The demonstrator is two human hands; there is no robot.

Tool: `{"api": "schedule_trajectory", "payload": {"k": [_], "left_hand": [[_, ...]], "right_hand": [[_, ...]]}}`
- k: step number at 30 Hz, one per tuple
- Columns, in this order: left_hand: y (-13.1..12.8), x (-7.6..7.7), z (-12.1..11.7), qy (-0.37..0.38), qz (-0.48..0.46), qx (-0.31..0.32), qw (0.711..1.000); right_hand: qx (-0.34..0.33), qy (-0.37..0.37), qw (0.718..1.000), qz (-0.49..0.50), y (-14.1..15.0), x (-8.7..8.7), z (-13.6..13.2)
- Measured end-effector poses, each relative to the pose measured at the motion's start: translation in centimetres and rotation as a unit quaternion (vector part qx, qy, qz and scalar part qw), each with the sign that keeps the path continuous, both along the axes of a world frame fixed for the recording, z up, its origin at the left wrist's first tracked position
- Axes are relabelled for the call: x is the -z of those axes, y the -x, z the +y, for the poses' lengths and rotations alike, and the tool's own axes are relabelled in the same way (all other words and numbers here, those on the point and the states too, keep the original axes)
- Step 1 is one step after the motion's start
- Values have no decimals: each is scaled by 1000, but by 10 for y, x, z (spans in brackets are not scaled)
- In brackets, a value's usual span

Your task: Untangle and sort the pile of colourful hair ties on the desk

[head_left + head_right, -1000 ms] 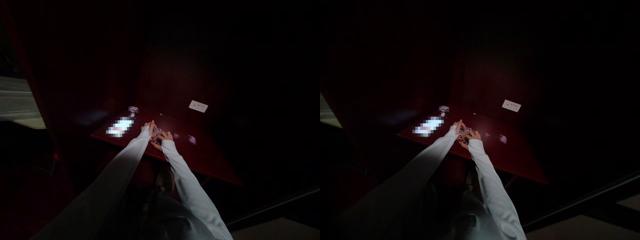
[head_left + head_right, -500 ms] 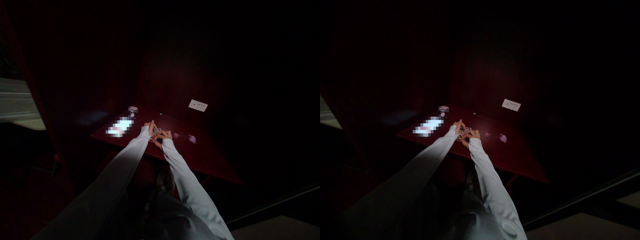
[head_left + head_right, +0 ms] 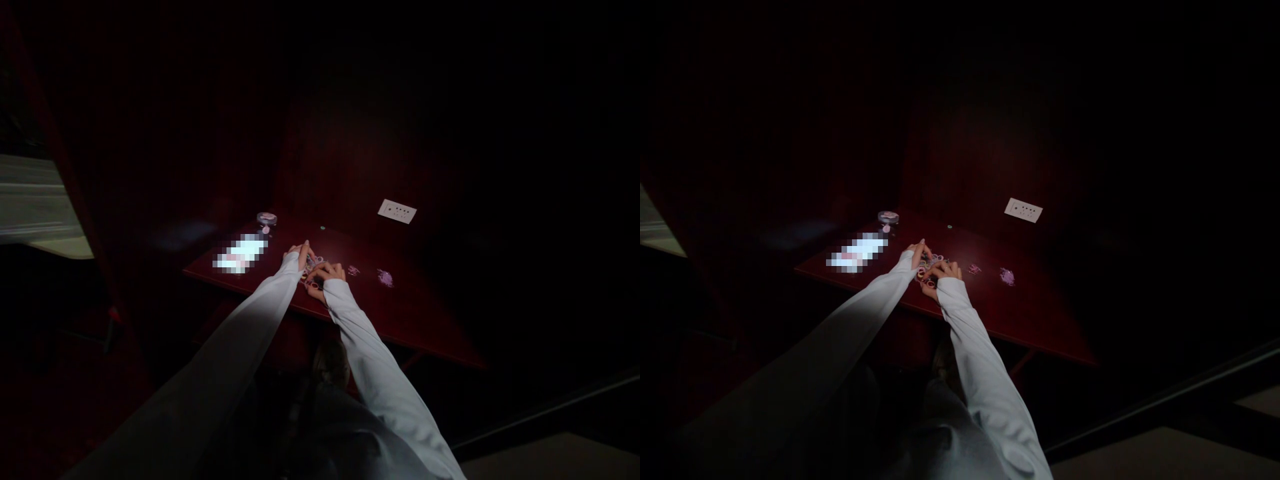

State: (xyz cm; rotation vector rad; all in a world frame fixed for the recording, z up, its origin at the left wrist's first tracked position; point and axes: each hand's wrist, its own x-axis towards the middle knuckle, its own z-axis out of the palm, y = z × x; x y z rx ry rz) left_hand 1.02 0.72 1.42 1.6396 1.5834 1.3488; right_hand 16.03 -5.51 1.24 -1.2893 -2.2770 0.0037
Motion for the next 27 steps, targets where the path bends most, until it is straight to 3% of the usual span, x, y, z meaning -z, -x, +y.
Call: {"api": "schedule_trajectory", "payload": {"k": [10,17,27], "left_hand": [[1,1,1,10,-15,6,1000],[-1,11,9,-20,-42,5,999],[0,12,12,-26,-41,9,999]], "right_hand": [[-1,36,999,37,0,3,4],[-17,36,998,46,-3,1,3],[11,15,999,44,-1,16,17]]}}
